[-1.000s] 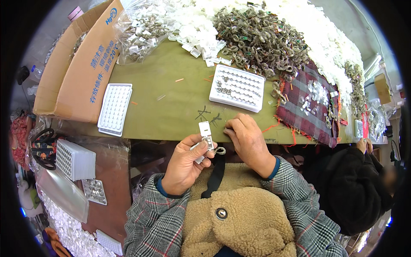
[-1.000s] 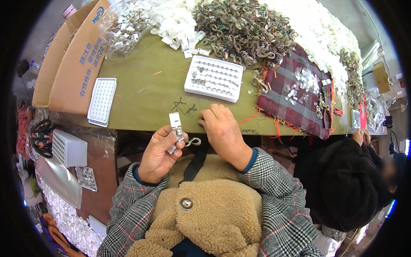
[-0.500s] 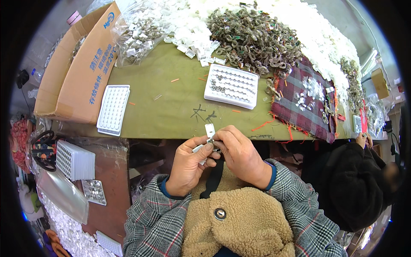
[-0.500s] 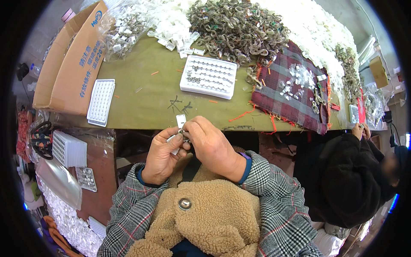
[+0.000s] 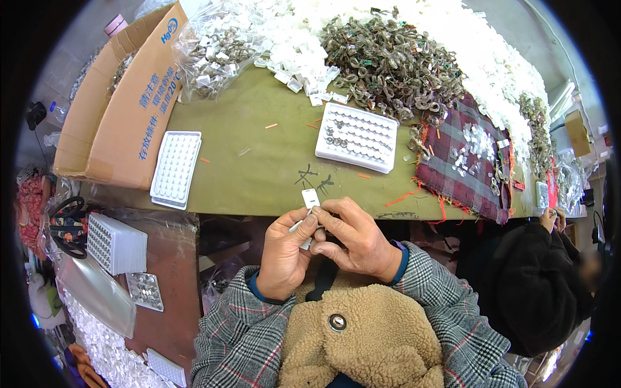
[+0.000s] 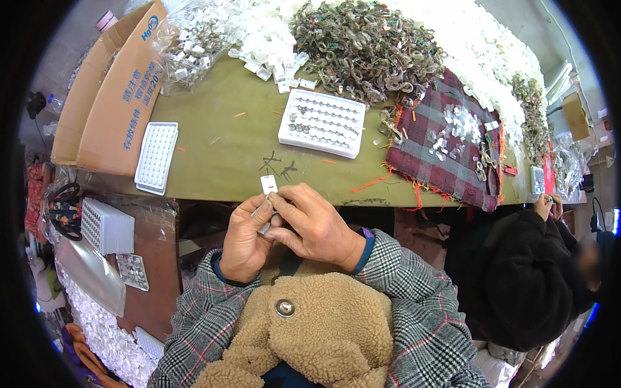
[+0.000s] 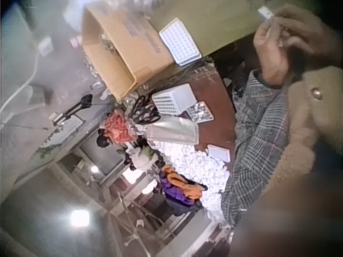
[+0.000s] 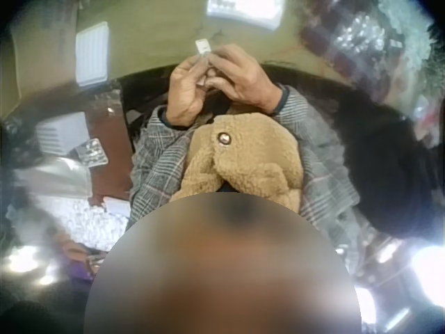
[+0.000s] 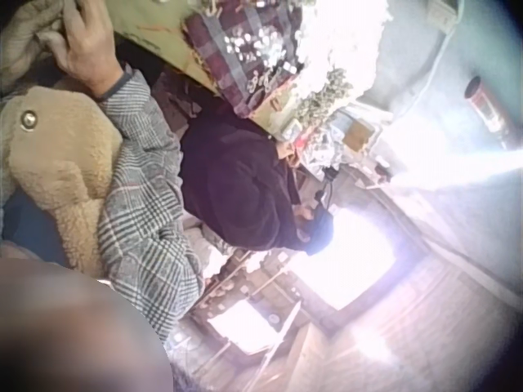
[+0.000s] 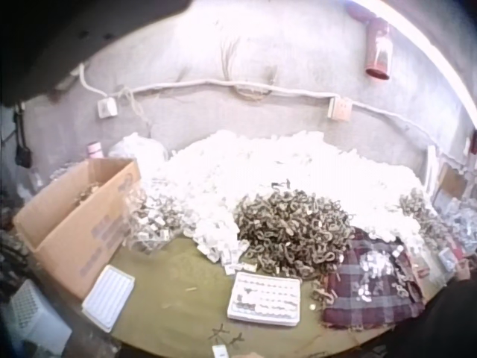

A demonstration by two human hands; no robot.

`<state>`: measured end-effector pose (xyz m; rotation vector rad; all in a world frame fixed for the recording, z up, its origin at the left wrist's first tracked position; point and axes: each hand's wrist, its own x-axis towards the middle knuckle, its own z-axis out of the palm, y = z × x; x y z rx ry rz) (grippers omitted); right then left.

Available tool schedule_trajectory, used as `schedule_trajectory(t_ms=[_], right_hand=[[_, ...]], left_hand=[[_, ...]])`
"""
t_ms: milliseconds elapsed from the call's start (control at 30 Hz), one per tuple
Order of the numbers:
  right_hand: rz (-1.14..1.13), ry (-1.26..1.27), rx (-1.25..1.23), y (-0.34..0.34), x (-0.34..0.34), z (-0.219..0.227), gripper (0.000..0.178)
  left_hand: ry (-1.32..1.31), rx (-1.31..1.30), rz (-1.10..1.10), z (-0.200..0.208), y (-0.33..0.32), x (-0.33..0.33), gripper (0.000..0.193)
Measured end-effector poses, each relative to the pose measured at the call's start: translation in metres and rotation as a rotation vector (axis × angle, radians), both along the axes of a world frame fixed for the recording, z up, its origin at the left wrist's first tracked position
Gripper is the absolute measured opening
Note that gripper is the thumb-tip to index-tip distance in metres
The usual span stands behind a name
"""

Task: The person sits at a workbench and repeatedly picks small white plastic housings and metal contacts, inserts the contacts into the housings, and places the assembled units into a white tray. They occasionally reach for additional parts from piles on the table and continue the insertion cycle.

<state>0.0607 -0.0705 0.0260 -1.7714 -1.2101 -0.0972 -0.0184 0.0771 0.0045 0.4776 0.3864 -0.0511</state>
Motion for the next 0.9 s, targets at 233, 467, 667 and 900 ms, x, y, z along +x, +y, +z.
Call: schedule_trajectory(t_ms=[233,467,667,900], right_hand=[[-0.106,0.549,0.181,-0.016,0.0,0.018,0.03],[-0.091,1.181,0.033,-0.015,-0.003,0.017,0.012],[0.058,0.485,0.088,-0.027,-0.001,0.025,0.02],[-0.044,0.588,0.077,-0.034,-0.006,0.021,0.017]], left_hand=[[-0.045,0.305,-0.137,0.021,0.003,-0.002,0.018],[-0.046,0.23,-0.353,0.013,-0.001,-0.006,0.013],[-0.109,-0.262,-0.385,0.0,-0.003,-0.013,0.032],[-0.096,-0.043,-0.369,0.002,-0.007,-0.011,0.023]])
